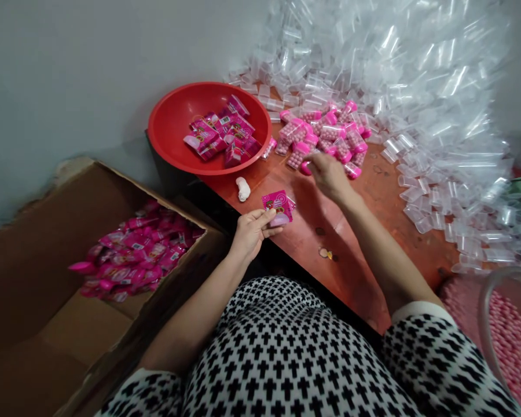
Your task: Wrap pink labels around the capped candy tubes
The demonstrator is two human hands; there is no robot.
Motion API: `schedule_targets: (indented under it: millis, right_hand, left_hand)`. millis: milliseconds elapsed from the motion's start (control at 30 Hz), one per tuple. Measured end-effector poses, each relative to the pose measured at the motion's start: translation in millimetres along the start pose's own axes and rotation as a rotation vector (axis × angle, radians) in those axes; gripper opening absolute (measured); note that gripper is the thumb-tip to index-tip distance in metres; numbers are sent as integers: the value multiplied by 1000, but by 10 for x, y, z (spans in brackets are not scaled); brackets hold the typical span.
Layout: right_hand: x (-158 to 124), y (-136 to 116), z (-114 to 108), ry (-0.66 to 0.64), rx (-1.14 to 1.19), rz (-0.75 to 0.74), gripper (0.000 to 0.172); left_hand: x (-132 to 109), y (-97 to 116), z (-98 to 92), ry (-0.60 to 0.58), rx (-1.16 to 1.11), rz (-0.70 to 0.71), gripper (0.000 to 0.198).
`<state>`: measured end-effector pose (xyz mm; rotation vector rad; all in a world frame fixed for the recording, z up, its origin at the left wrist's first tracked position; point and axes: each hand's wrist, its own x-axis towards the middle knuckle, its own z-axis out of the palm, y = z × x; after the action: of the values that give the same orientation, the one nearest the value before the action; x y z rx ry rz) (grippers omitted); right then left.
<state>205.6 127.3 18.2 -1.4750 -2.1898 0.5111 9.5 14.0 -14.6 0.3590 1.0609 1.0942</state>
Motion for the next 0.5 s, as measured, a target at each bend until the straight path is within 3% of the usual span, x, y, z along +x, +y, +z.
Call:
schedule_targets:
  millis: [100, 267, 400, 500]
  right_hand:
    - [201, 252, -97, -53, -415, -84, 34]
    - [198, 481, -99, -176, -661, -126, 26]
    - [-10, 559, -124, -168, -479, -39, 21]
    - [-252, 421, -86, -2, -24, 146, 27]
  left_hand:
    - [-4, -12, 13, 39, -41, 24, 22]
    - [-13, -25, 68, 80, -66, 26, 22]
    - [-4, -44, 82, 126, -34, 28, 23]
    - [-4, -74, 72, 133, -18, 45, 27]
